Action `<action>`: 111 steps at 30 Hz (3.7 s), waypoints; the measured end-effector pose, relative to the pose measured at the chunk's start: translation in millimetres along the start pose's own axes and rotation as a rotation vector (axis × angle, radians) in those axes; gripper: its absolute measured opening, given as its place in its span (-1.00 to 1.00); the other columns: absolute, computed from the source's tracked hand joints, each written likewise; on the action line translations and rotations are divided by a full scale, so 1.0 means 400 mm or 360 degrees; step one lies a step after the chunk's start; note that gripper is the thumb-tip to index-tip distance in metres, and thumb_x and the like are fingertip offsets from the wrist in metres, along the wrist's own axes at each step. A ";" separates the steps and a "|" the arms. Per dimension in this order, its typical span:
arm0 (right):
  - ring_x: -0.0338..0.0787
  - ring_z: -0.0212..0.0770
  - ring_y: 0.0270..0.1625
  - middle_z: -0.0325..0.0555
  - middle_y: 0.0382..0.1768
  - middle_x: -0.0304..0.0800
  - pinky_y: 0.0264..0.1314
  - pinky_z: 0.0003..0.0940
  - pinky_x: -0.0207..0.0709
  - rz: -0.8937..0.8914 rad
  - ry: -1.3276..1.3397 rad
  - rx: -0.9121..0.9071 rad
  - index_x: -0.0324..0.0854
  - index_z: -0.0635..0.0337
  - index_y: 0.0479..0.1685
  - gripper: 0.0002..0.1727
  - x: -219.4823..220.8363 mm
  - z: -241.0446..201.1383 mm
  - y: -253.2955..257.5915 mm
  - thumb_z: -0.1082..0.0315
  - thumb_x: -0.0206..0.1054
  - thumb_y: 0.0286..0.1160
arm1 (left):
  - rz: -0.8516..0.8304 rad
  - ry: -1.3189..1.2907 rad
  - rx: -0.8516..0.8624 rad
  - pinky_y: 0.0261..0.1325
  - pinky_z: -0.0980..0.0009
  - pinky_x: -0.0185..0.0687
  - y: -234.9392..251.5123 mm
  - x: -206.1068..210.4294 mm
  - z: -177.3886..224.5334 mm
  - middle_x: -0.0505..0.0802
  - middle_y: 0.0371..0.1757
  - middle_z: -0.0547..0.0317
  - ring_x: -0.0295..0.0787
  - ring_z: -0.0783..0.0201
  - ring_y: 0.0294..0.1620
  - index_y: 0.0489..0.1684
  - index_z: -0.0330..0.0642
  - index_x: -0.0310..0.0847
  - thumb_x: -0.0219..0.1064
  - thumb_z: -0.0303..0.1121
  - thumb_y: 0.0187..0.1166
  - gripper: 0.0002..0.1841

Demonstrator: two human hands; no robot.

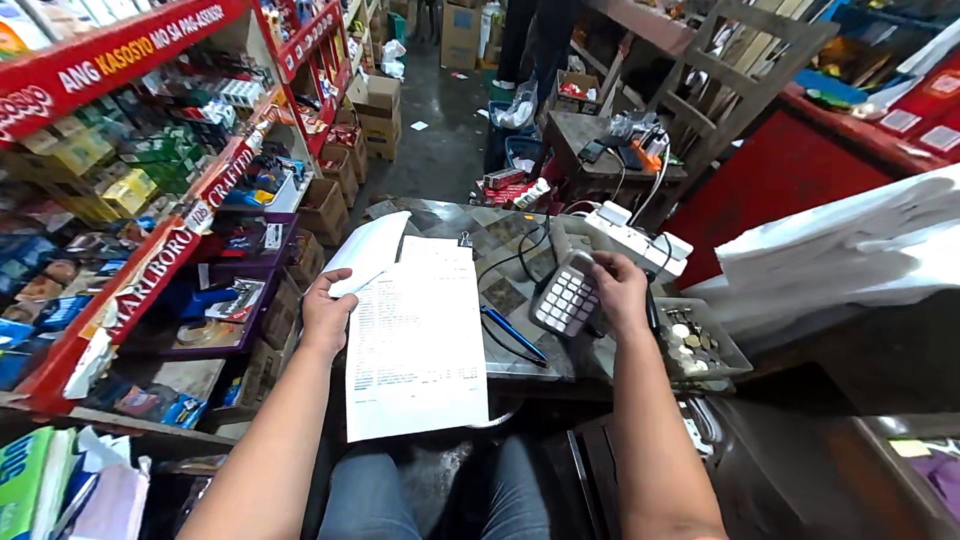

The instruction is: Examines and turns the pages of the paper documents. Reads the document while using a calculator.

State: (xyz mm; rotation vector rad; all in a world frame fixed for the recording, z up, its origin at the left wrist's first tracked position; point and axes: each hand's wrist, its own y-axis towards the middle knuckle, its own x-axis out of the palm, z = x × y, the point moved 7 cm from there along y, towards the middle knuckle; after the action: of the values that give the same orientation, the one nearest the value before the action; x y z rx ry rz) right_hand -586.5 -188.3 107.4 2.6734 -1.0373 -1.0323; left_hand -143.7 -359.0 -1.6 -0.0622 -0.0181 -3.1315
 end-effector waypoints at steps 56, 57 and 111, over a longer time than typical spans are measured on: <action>0.72 0.23 0.33 0.05 0.10 0.89 0.44 0.25 0.43 -0.0393 -0.0686 -0.0199 0.77 0.26 0.17 -0.64 0.142 -0.045 -0.277 0.55 0.22 0.43 | -0.0001 -0.0002 0.0051 -0.02 0.35 0.72 0.001 0.002 0.001 0.68 0.30 -0.11 0.74 0.28 0.01 0.35 -0.36 0.50 0.23 -0.85 0.22 -0.41; 0.72 0.23 0.34 0.06 0.08 0.89 0.46 0.26 0.42 -0.0413 -0.0721 -0.0176 0.78 0.25 0.15 -0.66 0.148 -0.050 -0.267 0.53 0.23 0.46 | 0.0003 0.0002 0.0050 -0.01 0.34 0.72 0.001 0.002 0.001 0.68 0.31 -0.12 0.74 0.27 0.02 0.35 -0.37 0.50 0.24 -0.85 0.21 -0.41; 0.60 0.20 0.53 -0.02 0.24 0.85 0.56 0.27 0.30 -0.0452 -0.0680 -0.0256 0.73 0.19 0.28 -0.58 0.150 -0.064 -0.310 0.48 0.21 0.44 | -0.0009 -0.0019 0.0083 -0.07 0.43 0.72 -0.002 0.008 0.008 0.71 0.24 -0.07 0.75 0.34 -0.03 0.31 -0.37 0.51 0.21 -0.87 0.17 -0.41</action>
State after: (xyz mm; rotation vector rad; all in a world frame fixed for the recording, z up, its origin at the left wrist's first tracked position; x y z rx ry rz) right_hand -468.1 -135.0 54.5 2.5746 -0.5919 -1.7162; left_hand -146.7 -358.0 1.8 -0.0805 -0.0997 -3.1346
